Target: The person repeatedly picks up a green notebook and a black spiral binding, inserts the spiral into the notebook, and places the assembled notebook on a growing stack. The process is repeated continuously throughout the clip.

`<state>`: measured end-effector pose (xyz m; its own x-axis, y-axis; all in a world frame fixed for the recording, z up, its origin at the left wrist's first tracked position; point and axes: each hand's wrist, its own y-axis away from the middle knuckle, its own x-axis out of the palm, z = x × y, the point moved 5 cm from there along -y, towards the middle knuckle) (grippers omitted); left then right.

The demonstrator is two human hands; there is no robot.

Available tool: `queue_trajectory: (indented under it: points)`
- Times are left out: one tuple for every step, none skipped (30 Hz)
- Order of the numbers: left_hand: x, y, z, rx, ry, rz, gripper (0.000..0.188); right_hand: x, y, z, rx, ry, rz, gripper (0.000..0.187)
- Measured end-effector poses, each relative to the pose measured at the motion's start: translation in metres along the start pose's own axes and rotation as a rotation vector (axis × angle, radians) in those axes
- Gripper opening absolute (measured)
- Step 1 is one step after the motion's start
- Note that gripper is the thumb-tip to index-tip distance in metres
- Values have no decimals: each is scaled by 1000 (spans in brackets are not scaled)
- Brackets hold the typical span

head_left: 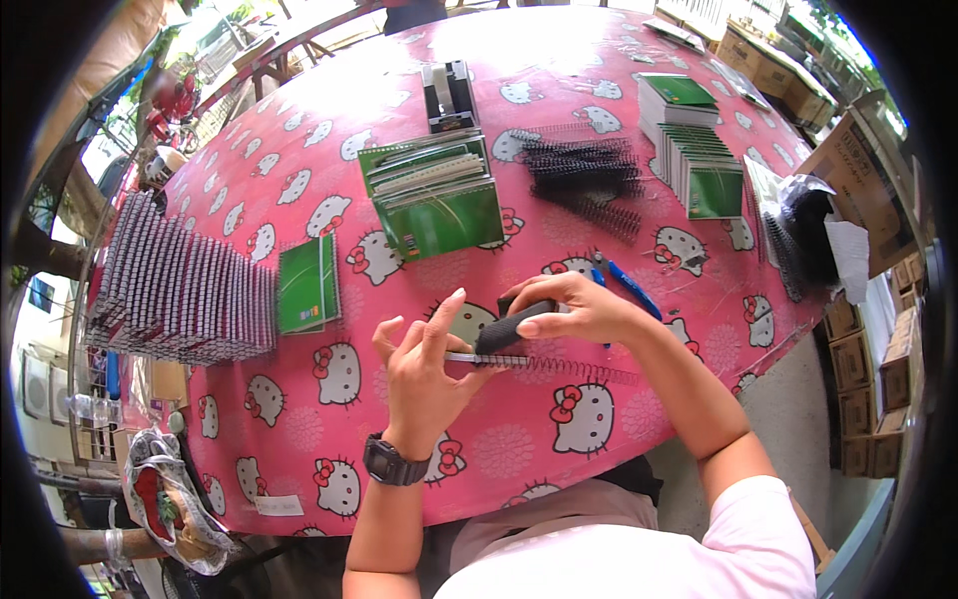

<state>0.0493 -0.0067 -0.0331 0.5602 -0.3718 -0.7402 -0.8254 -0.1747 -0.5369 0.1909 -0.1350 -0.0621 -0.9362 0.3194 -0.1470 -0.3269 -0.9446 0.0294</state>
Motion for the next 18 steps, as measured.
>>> queue_trajectory:
  points:
    - [1,2,0,-8,10,0,82,0,2,4,-59,-167,22,55]
    - [2,2,1,2,7,-14,84,0,3,8,-116,-334,44,56]
    - [4,2,3,12,4,-28,87,7,4,15,-217,-486,146,56]
    - [5,1,2,27,5,-39,89,10,4,17,-212,-291,136,53]
    - [5,1,2,2,19,8,92,6,1,5,-125,-47,28,51]
    - [2,0,0,7,-3,-14,92,-1,0,-5,-36,196,-80,49]
    - [-1,-3,1,12,-24,-37,92,-6,0,-6,-14,163,-88,46]
    - [-4,-7,1,19,-45,-60,92,-5,3,-4,-17,-153,-74,44]
    - [-13,-12,4,-1,-93,-82,94,-1,4,5,-116,-346,-27,43]
    - [-11,-11,18,-103,145,-107,95,1,6,12,-212,-536,17,41]
    - [-6,-7,34,-205,377,-137,96,3,5,11,-171,-327,20,40]
    - [-1,-2,50,-306,611,-165,97,4,4,10,-131,-119,21,40]
    - [14,3,64,-398,741,40,83,0,3,1,-17,121,-56,40]
    - [22,6,68,-413,891,82,75,0,1,2,-70,-20,-44,41]
    - [30,9,70,-425,1041,124,67,-1,1,3,-123,-161,-30,41]
    - [40,13,68,-445,1199,169,59,-1,1,4,-163,-303,-16,41]
    - [44,16,68,-426,1226,155,41,3,2,14,-255,-507,55,41]
    - [46,18,70,-428,1231,144,39,1,-1,12,-171,-286,8,44]
